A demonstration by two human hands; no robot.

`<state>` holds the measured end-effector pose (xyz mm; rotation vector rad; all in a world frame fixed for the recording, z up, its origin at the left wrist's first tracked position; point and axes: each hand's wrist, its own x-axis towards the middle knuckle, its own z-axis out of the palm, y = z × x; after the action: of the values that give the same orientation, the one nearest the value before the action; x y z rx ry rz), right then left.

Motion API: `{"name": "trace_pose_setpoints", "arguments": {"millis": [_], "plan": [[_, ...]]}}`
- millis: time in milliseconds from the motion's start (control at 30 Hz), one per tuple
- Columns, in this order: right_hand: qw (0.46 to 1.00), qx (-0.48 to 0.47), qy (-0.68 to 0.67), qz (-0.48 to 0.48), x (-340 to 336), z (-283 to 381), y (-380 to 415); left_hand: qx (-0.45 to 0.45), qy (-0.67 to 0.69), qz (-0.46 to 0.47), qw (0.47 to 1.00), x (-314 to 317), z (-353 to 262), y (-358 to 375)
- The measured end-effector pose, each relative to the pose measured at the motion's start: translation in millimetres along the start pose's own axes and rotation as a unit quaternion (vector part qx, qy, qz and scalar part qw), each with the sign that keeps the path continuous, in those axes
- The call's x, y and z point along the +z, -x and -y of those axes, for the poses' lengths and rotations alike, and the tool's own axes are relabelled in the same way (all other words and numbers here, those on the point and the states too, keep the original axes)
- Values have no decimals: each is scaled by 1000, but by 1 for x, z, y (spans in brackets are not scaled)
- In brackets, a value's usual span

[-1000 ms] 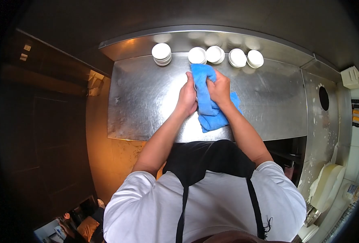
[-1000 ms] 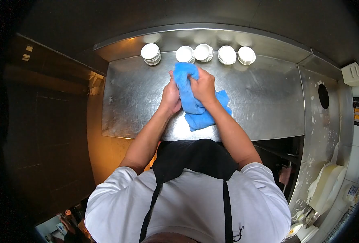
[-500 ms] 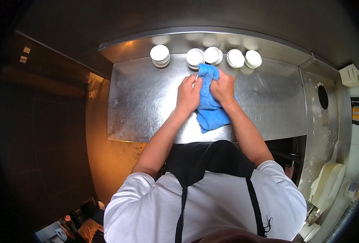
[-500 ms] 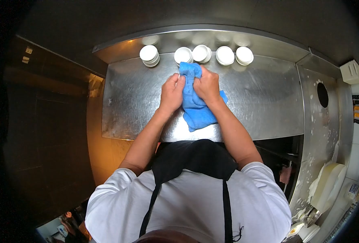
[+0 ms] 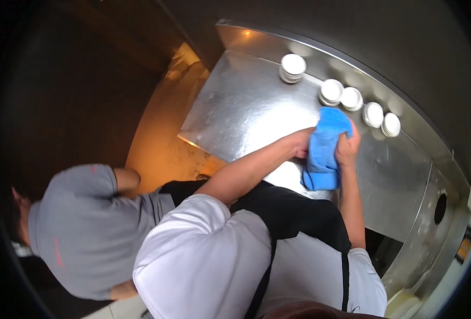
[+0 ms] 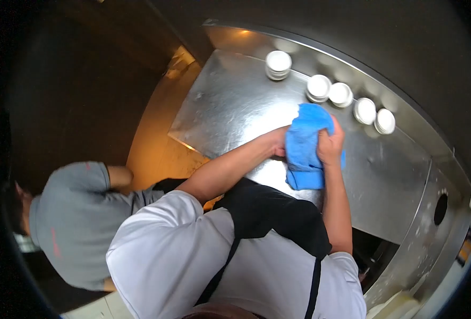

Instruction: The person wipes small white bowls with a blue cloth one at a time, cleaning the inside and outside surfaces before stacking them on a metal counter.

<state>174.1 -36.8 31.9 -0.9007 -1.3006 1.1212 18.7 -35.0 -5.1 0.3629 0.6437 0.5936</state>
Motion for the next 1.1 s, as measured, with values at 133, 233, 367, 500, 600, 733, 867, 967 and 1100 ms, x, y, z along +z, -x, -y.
{"name": "trace_pose_setpoints", "arguments": {"millis": [133, 233, 367, 500, 600, 733, 867, 967, 1100], "plan": [[997, 56, 44, 5, -8, -5, -3, 5, 13, 118, 993, 16, -8, 3], [993, -18, 65, 101, 2, 3, -2, -9, 128, 133, 983, -3, -15, -3], [996, 4, 48, 74, 13, 27, 2, 6, 91, 88, 992, 0, -20, 7], [993, 65, -84, 44, 2, 3, 4, -40, 99, 88, 990, 5, -17, 14], [997, 30, -54, 45, 4, 16, 6, -17, 79, 44, 996, 11, -16, 13], [990, -2, 144, -2, 17, 31, 7, 177, -56, -1, 983, 9, 5, -1], [986, 99, -48, -127, 15, 9, 1, 165, -180, -111, 963, 23, 9, 3], [982, 107, -28, -154, 7, 10, -4, 148, -235, -64, 959, 47, 2, 19], [953, 158, 47, -253, -16, 12, -3, 129, -204, -113, 964, 48, -18, 37]]}}
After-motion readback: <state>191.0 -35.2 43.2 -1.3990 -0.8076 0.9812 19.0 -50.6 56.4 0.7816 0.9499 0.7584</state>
